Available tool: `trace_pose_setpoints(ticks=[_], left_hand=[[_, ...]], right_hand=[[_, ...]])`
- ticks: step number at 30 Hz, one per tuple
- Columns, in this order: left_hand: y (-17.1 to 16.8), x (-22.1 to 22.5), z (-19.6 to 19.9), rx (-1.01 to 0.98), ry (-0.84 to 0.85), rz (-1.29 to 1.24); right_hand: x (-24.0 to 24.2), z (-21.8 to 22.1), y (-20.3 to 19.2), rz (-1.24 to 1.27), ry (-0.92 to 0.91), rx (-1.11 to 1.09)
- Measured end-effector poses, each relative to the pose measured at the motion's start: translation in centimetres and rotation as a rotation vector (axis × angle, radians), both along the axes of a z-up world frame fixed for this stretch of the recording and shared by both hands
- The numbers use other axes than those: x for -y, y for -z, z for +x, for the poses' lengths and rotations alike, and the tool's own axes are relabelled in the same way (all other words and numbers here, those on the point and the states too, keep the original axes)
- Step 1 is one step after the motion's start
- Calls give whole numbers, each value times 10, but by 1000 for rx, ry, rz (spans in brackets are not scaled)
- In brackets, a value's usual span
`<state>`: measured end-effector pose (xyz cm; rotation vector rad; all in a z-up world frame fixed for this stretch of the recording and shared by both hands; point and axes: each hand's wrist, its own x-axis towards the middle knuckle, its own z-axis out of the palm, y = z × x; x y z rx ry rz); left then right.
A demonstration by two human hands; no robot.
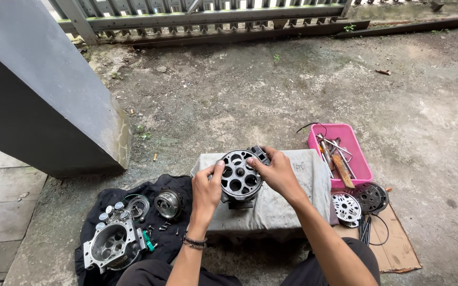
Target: Inspecting and manipulating a mechanical engine component using hands and a T-handle wrench
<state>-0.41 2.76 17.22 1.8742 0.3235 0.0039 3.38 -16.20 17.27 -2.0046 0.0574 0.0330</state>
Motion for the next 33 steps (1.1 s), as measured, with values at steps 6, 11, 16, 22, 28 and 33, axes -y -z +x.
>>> trace_pose_setpoints(ticks=[6, 11, 16, 22, 28, 33], left_hand=[[-26, 8, -30, -13, -28, 43], [-14, 11, -35, 63, -22, 9], [15, 15, -32, 64, -19, -19], [35, 18, -36, 48, -10, -28], [44, 20, -39, 28, -1, -74], [60, 20, -37, -24, -8, -105]], right_hand=[[2, 15, -6, 15, -183, -4], [10, 43, -7, -15, -389, 3], [11, 72, -11, -30, -603, -13], [1, 96, -11, -141, -808, -59], [-8, 106, -15, -242, -909, -60], [-11, 111, -13, -242, -969, -111]])
